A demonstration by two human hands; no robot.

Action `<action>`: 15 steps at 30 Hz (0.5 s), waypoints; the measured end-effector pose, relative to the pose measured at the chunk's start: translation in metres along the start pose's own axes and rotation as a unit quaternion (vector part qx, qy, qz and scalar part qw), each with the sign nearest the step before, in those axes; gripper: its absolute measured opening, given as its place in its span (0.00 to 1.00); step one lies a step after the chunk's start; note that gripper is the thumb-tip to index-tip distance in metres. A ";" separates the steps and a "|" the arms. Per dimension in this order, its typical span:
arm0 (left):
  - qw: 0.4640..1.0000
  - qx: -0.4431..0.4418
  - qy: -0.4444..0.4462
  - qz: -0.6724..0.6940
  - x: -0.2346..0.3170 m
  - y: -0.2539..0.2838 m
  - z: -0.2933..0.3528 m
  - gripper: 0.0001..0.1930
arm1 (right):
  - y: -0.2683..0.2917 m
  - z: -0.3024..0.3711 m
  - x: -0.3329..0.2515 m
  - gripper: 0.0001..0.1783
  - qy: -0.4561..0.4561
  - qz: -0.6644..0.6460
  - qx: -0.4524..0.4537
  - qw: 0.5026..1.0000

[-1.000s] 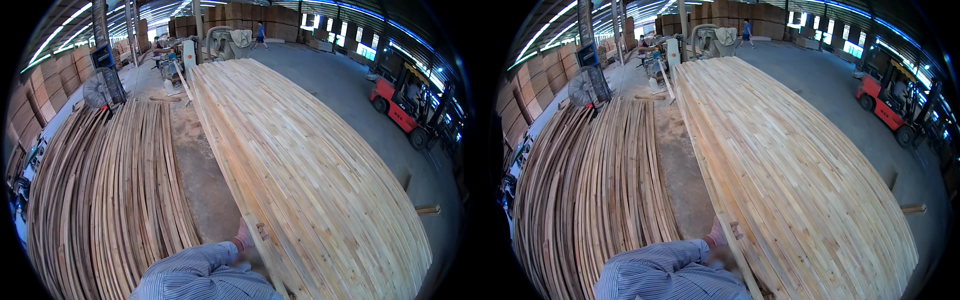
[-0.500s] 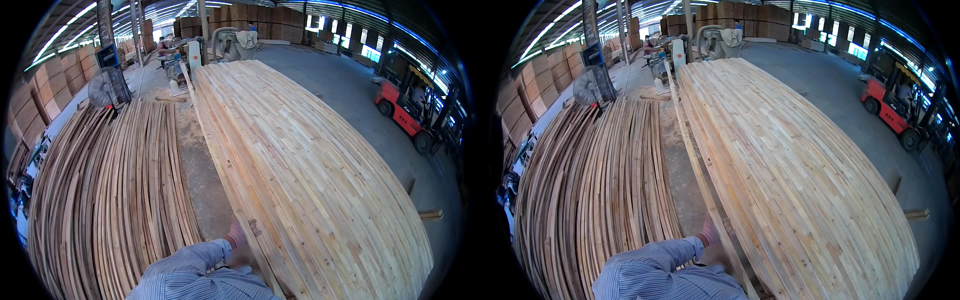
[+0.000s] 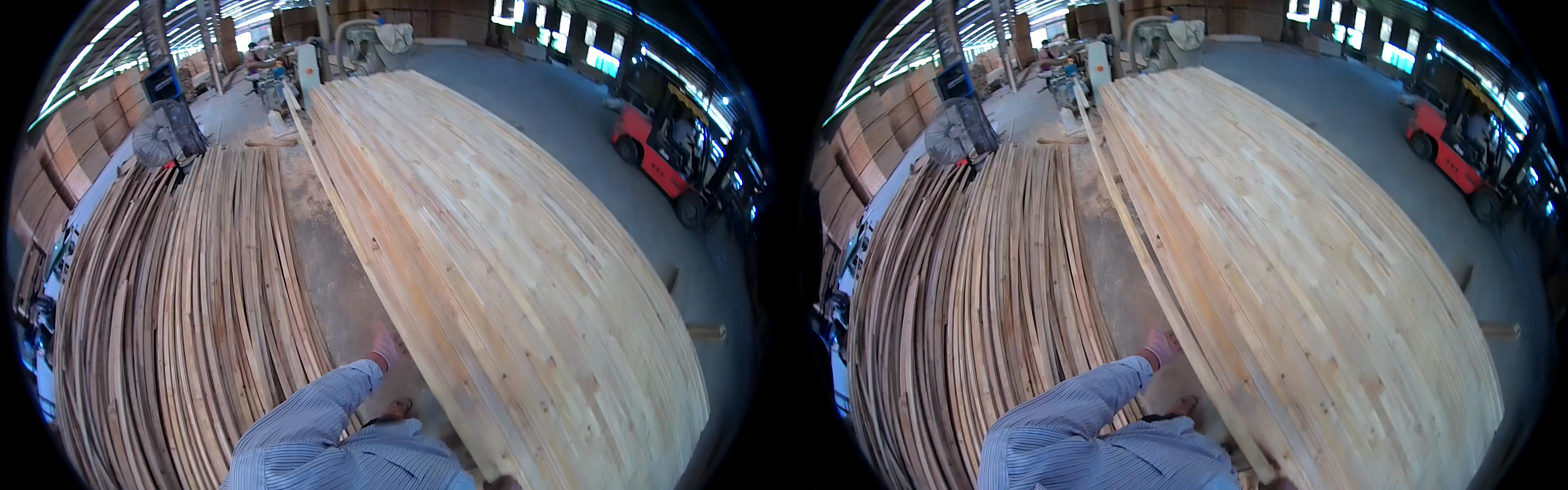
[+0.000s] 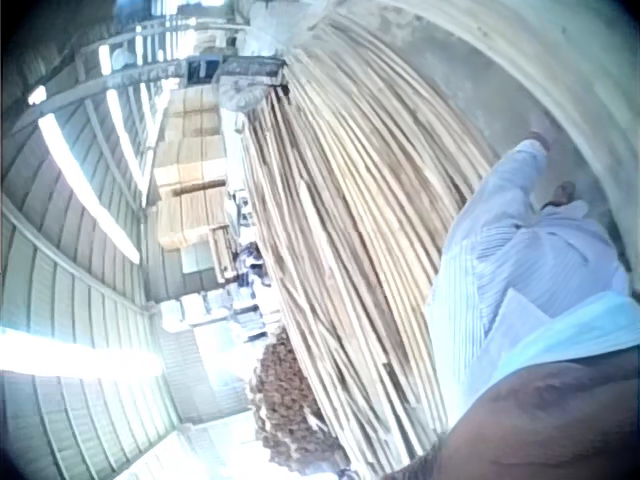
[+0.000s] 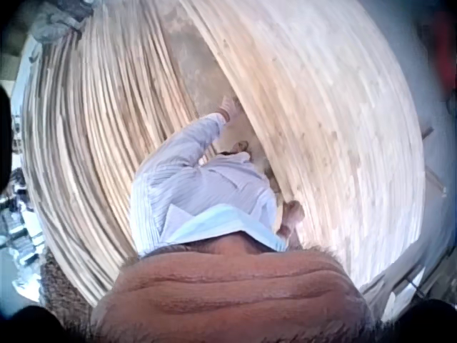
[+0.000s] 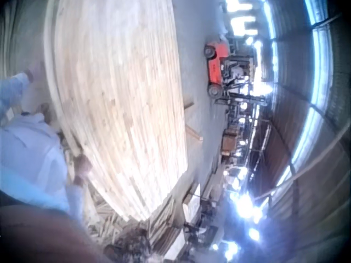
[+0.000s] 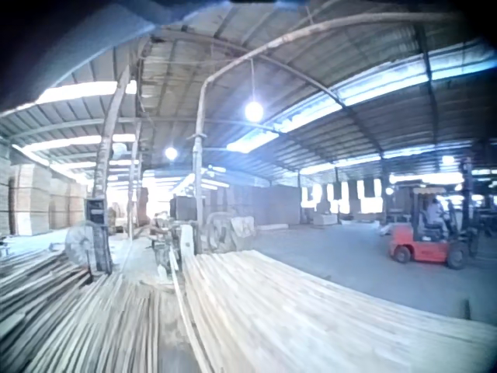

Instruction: The person picks up long, thin wooden planks from a large stack and places them onto a separate pile. They repeatedly lift planks with both hands and arrange them on top of the existing stack in a workshop setting.

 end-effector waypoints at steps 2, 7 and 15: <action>0.995 0.070 0.064 -0.024 -0.048 0.043 0.001 0.43 | -0.002 -0.030 -0.028 0.21 -0.051 0.005 -0.049 0.997; 0.937 -0.183 0.288 0.067 -0.142 0.088 0.040 0.27 | 0.011 -0.077 -0.107 0.23 0.052 -0.073 0.060 0.994; 0.977 -0.099 0.187 -0.019 -0.155 0.036 0.092 0.24 | 0.023 -0.096 -0.143 0.28 0.063 -0.090 -0.042 0.993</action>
Point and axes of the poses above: each hand's wrist, its own z-axis away from the middle knuckle, its own y-axis out of the back of the hand, x = y × z, the point moved 6 cm from there along -z, towards the middle knuckle, and after that the axes turned 6 degrees about z, right-handed, at the moved point
